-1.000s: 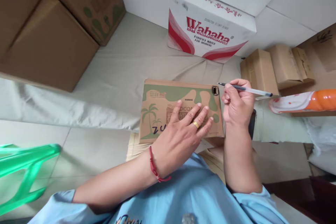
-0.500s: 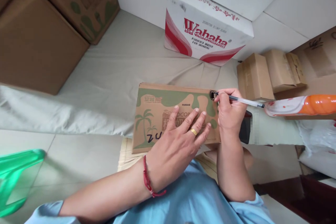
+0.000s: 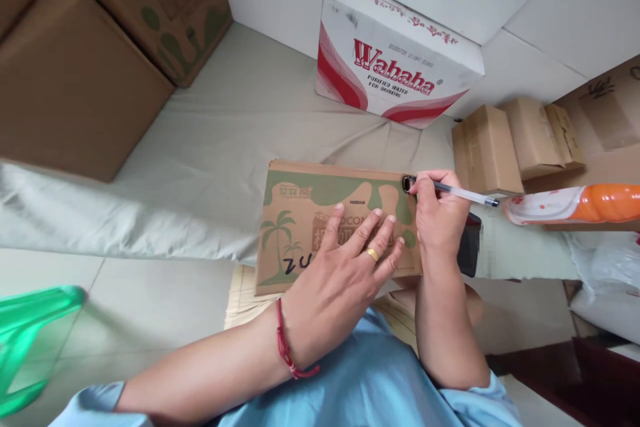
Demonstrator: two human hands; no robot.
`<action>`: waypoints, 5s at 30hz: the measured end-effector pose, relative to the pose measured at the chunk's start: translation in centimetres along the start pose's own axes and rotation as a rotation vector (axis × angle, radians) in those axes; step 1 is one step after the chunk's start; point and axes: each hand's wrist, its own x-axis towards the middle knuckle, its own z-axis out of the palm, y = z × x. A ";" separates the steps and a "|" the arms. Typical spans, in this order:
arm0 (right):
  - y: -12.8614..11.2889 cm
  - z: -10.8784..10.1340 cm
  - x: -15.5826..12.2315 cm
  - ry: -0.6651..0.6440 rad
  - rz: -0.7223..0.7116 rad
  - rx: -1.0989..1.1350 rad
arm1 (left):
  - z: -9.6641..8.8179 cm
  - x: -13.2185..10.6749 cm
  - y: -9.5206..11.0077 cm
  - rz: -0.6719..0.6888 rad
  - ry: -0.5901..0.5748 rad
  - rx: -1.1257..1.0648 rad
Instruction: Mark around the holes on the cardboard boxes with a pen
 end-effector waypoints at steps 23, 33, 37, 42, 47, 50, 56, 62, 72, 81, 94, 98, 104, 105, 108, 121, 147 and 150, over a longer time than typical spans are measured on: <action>0.0 -0.3 -0.3 -0.055 -0.051 -0.056 | 0.0 -0.1 -0.1 0.004 -0.008 -0.018; -0.1 -0.3 -0.3 -0.056 -0.046 -0.066 | 0.0 -0.1 -0.1 0.004 -0.011 -0.023; 0.1 -0.5 -0.5 -0.025 -0.035 -0.083 | -0.1 -0.1 -0.1 0.011 -0.012 -0.011; -0.1 -0.3 -0.6 -0.022 -0.031 0.005 | -0.2 0.0 -0.1 0.016 -0.015 -0.013; 0.3 -0.6 -0.6 -0.027 -0.024 -0.062 | -0.1 -0.1 -0.2 0.016 0.002 -0.021; 0.5 -0.7 -0.7 0.022 -0.025 -0.054 | -0.2 -0.1 -0.2 0.021 -0.003 -0.014; 0.6 -0.7 -0.7 -0.015 -0.025 -0.037 | -0.1 0.0 -0.2 0.016 0.005 -0.013; 1.2 -0.9 -0.5 0.074 -0.011 -0.045 | 0.1 0.0 -0.2 0.030 0.022 -0.018; 1.2 -0.9 -0.4 0.105 -0.022 -0.075 | 0.0 -0.1 -0.2 0.028 0.022 -0.020; 1.3 -0.8 -0.3 0.116 -0.007 -0.068 | 0.1 -0.1 -0.2 0.023 0.021 -0.018; 1.4 -0.8 -0.2 0.156 -0.035 -0.053 | 0.2 -0.1 -0.2 0.021 0.033 -0.025; 1.5 -1.0 -0.3 0.122 -0.026 -0.078 | 0.2 -0.1 -0.2 0.027 0.039 -0.023; 1.4 -1.0 -0.4 0.142 -0.035 -0.076 | 0.2 -0.1 -0.3 0.025 0.042 -0.022; 1.3 -1.0 -0.4 0.142 -0.038 -0.073 | 0.1 -0.1 -0.3 0.026 0.040 -0.024; 1.4 -1.1 -0.4 0.114 -0.019 -0.082 | 0.1 -0.1 -0.3 0.030 0.034 -0.033; 2.0 -0.7 0.0 0.150 -0.013 0.038 | 0.0 -0.1 -0.3 0.030 0.017 -0.033; 1.0 -0.2 0.2 0.086 0.029 0.064 | -0.3 -0.1 -0.2 -0.002 0.011 -0.005; 1.1 -0.2 0.2 0.067 0.052 0.072 | -0.2 -0.1 -0.2 0.003 0.014 -0.011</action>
